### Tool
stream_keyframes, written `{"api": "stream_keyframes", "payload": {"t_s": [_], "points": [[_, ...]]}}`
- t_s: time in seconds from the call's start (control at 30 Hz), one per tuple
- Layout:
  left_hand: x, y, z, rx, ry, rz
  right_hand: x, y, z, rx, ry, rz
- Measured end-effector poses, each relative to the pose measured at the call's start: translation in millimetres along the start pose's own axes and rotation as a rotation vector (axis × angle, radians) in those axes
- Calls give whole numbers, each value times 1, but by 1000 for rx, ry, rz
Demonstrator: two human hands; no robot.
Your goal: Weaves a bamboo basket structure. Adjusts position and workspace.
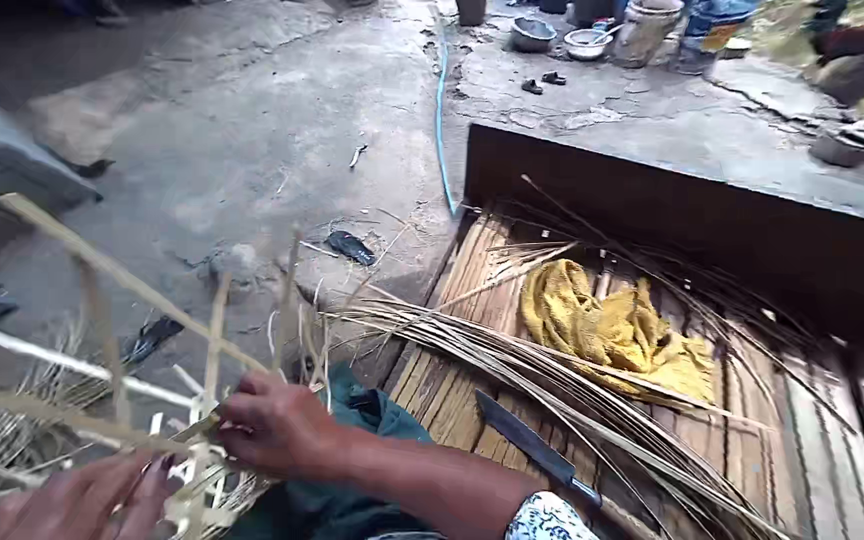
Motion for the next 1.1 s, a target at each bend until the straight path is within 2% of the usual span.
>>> {"api": "stream_keyframes", "payload": {"t_s": [0.13,0.37,0.5,0.57,0.63,0.77,0.93,1.03,1.1], "points": [[13,-4,0,-39,-181,90,-7,-9,4,136,119,235],[13,2,-8,-100,-146,35,8,-4,8,191,115,387],[2,10,-14,-235,-87,-163,17,-5,8,24,137,298],[-8,16,-12,-359,-91,-290,17,-3,9,-49,171,158],[-18,23,-7,-519,-16,-380,20,2,9,-86,206,81],[-21,26,0,-725,102,-389,27,12,4,-141,263,-14],[-20,28,-10,-669,25,-475,33,8,-4,-282,172,-42],[-20,30,-16,-693,-75,-600,36,-2,-3,-358,157,-25],[-14,33,-23,-630,-167,-652,36,-1,0,-352,157,-76]]}}
Point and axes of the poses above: each hand's wrist, its own z-axis towards the middle knuckle, its own x-axis out of the palm, y = z × x, the point moved 1 cm from there along z, towards the middle knuckle, and after that the axes turned 3 degrees about x, right-handed, at the moved point
